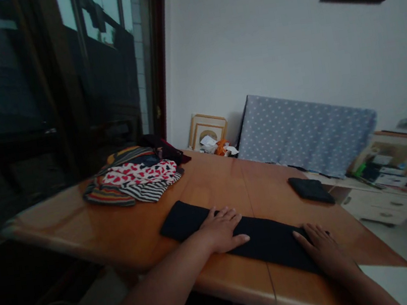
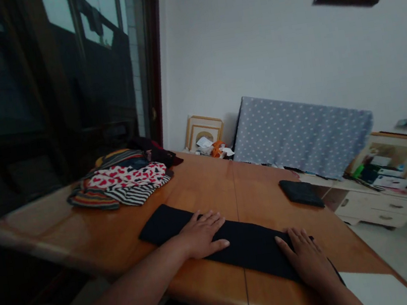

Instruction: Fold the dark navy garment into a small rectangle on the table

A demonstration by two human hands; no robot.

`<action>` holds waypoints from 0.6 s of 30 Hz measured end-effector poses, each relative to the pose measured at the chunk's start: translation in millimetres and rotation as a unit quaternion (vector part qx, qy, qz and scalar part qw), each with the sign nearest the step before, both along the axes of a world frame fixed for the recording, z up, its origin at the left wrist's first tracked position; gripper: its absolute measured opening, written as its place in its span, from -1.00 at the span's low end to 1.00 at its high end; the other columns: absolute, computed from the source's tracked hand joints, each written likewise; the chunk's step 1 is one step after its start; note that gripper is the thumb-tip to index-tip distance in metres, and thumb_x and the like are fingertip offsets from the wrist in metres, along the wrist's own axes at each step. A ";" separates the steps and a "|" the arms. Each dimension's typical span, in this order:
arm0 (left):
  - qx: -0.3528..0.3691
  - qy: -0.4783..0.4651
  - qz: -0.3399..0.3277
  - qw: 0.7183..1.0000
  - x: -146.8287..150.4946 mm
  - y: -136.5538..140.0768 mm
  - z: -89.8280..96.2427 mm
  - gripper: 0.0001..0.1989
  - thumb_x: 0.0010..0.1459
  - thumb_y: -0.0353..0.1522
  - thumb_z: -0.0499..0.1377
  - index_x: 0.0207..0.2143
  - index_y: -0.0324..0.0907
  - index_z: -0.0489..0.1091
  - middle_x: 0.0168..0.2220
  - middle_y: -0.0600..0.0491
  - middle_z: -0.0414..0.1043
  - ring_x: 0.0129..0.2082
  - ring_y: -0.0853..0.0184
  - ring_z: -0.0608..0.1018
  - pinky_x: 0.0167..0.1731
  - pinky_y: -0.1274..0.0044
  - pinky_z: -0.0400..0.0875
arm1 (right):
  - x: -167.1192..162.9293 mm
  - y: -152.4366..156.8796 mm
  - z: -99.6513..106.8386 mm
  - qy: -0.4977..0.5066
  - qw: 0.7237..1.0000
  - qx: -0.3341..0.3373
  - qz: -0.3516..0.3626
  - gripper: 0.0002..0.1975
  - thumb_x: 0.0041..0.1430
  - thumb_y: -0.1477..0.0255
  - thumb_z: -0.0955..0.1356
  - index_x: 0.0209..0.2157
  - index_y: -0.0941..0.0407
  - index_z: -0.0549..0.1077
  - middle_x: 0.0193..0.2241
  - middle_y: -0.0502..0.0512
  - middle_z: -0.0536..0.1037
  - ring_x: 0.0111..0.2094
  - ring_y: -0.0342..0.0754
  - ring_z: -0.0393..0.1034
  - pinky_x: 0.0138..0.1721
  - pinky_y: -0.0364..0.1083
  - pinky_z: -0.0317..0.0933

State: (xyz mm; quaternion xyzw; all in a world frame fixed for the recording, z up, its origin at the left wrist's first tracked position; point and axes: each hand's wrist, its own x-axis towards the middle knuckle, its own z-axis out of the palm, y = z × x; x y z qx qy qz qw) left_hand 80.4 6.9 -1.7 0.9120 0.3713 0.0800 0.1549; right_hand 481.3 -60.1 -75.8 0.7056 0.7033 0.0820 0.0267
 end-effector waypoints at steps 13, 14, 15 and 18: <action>0.004 0.030 0.137 0.990 -49.6 17.4 13.3 -0.10 0.28 0.22 -0.27 0.43 -0.14 0.09 0.48 -0.11 -0.07 0.47 -0.04 -0.05 0.36 0.01 -0.28 | -32.7 -6.9 33.0 0.052 0.997 -0.003 -0.057 -0.42 0.33 0.18 0.12 0.28 0.02 0.37 0.36 0.23 0.25 0.42 0.26 -0.04 0.33 0.27 -0.04; 0.017 0.032 0.153 0.988 -55.0 19.5 10.3 -0.10 0.28 0.23 -0.28 0.43 -0.12 0.10 0.47 -0.10 -0.06 0.47 -0.05 -0.04 0.35 -0.02 -0.30 | -36.9 -8.0 36.7 0.059 0.996 0.001 -0.065 -0.42 0.34 0.16 0.12 0.27 0.04 0.37 0.35 0.24 0.27 0.42 0.25 -0.02 0.33 0.25 -0.04; 0.027 0.034 0.168 0.985 -60.1 21.2 6.6 -0.11 0.28 0.22 -0.28 0.42 -0.11 0.12 0.47 -0.09 -0.05 0.46 -0.06 -0.03 0.34 -0.03 -0.32 | -40.2 -9.1 39.7 0.065 0.995 0.004 -0.069 -0.42 0.35 0.15 0.12 0.26 0.05 0.37 0.34 0.25 0.28 0.41 0.25 0.00 0.33 0.23 -0.04; 0.050 0.045 0.189 0.980 -71.6 24.8 -5.5 -0.11 0.28 0.22 -0.29 0.41 -0.10 0.15 0.46 -0.10 -0.02 0.47 -0.03 -0.04 0.34 -0.02 -0.30 | -45.4 -11.6 44.4 0.083 0.994 0.014 -0.074 -0.43 0.36 0.14 0.14 0.26 0.07 0.37 0.32 0.27 0.31 0.40 0.24 0.02 0.33 0.22 -0.04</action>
